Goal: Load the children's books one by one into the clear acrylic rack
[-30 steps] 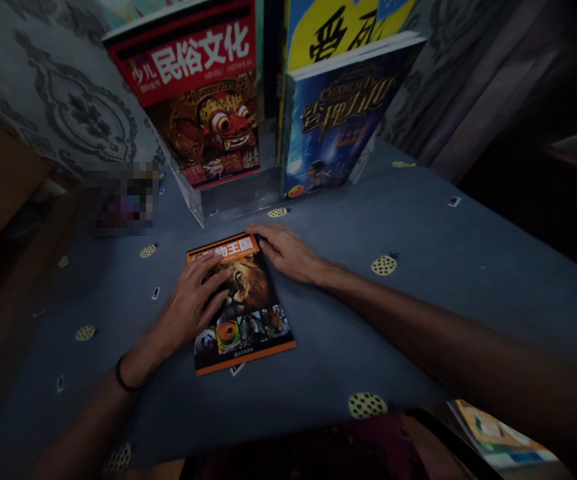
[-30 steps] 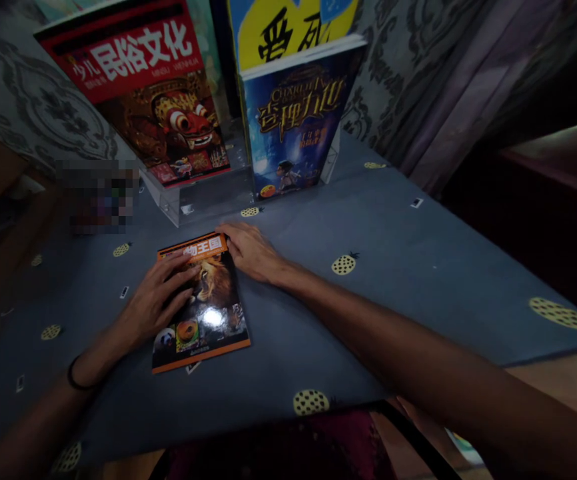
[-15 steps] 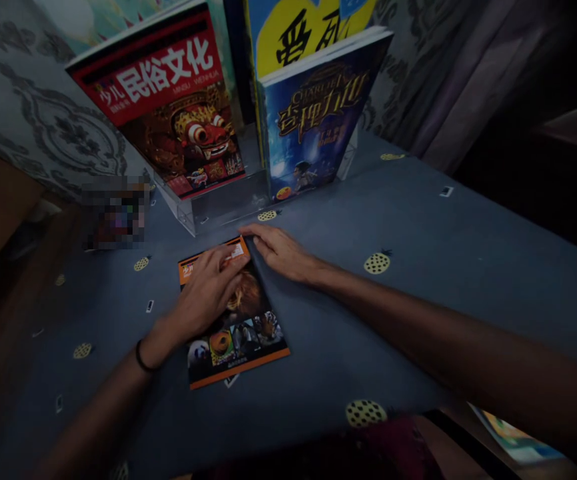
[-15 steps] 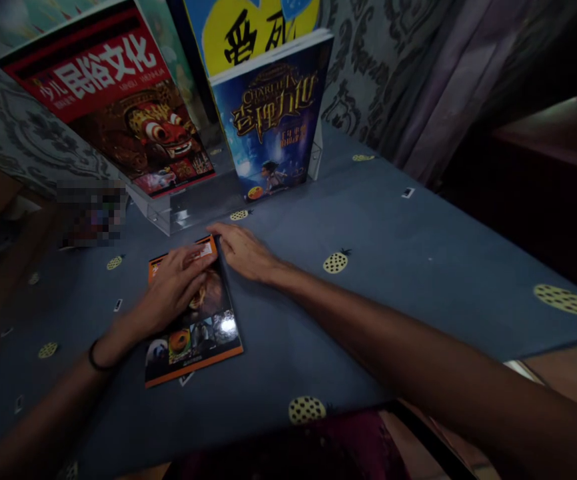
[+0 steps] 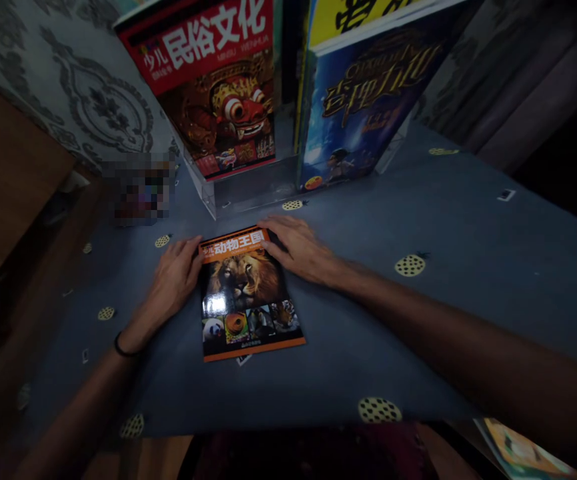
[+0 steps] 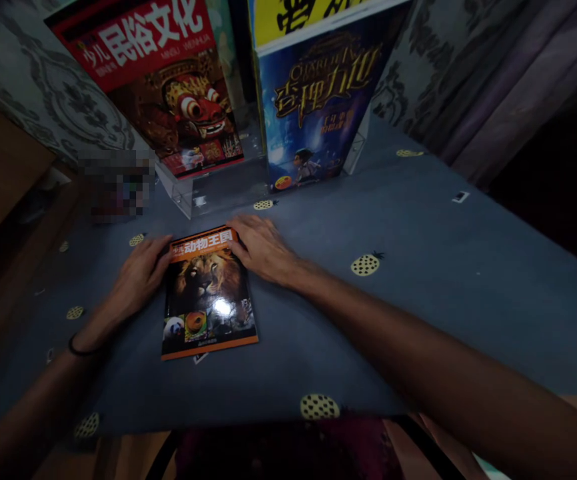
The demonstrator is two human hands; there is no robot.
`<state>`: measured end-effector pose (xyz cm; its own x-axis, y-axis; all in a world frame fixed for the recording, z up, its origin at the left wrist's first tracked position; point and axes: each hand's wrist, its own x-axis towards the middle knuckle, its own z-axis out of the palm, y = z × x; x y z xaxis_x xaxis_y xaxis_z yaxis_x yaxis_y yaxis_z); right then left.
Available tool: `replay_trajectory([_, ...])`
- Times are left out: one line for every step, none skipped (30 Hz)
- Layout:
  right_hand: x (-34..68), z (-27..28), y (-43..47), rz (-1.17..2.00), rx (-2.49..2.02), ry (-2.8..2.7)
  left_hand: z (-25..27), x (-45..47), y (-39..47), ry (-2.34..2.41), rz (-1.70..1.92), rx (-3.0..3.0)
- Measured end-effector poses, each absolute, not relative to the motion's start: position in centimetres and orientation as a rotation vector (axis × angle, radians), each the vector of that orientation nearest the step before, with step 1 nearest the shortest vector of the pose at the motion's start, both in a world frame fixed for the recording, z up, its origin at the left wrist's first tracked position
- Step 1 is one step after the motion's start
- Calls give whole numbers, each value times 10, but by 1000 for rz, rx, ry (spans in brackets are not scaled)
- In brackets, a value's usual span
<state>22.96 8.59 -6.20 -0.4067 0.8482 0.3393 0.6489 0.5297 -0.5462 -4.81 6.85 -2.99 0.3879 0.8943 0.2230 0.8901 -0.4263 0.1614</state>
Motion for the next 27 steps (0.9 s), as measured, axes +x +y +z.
replay_trajectory([228,-62,84,396,-1226,-2211,-32,-53,62,1720,417,2596])
replay_trajectory([227,-63,82,351,-1243,-2232,-33,-55,55,1736,411,2591])
replay_trajectory([225,-63,80,313,-1258,-2249,-34,-56,50,1722,420,2587])
replay_trajectory([224,-63,79,284,-1272,-2260,-35,-55,45,1690,442,2578])
replay_trajectory([222,-64,78,262,-1284,-2269,-35,-53,42,1649,474,2558])
replay_trajectory([221,-64,77,247,-1298,-2278,-35,-51,40,1611,513,2521])
replay_trajectory([219,-64,76,233,-1315,-2285,-34,-49,40,1580,563,2462])
replay_trajectory([218,-64,75,219,-1337,-2294,-33,-47,40,1554,621,2381])
replay_trajectory([217,-64,74,200,-1360,-2305,-31,-46,42,1530,687,2273])
replay_trajectory([216,-64,73,174,-1382,-2317,-30,-45,43,1502,760,2143])
replay_trajectory([215,-63,73,144,-1399,-2329,-29,-45,45,1466,840,1993])
replay_trajectory([214,-63,72,111,-1409,-2340,-28,-45,47,1430,926,1831])
replay_trajectory([214,-63,72,82,-1412,-2350,-27,-45,48,1398,1008,1663])
replay_trajectory([214,-63,71,60,-1411,-2357,-26,-44,48,1372,1081,1499])
replay_trajectory([214,-63,71,48,-1409,-2360,-25,-42,48,1350,1137,1345])
replay_trajectory([214,-63,71,45,-1407,-2358,-24,-40,48,1326,1166,1209])
replay_trajectory([215,-64,71,53,-1401,-2352,-23,-36,47,1293,1166,1095])
replay_trajectory([216,-64,72,69,-1390,-2343,-22,-32,45,1249,1137,1005])
replay_trajectory([217,-65,72,94,-1376,-2329,-21,-28,44,1196,1090,938])
replay_trajectory([218,-66,72,127,-1361,-2307,-20,-25,43,1144,1037,889])
replay_trajectory([220,-66,73,172,-1348,-2276,-19,-21,42,1099,992,854])
replay_trajectory([221,-66,73,229,-1338,-2232,-18,-19,41,1066,964,829])
replay_trajectory([223,-66,74,300,-1327,-2174,-17,-17,41,1041,956,813])
replay_trajectory([224,-66,74,391,-1313,-2100,-15,-16,41,1024,964,802])
replay_trajectory([225,-65,75,503,-1292,-2013,-14,-16,42,1008,983,796])
replay_trajectory([225,-64,77,637,-1257,-1911,-12,-16,43,992,1006,795])
replay_trajectory([225,-62,78,798,-1207,-1797,-10,-16,44,974,1030,799])
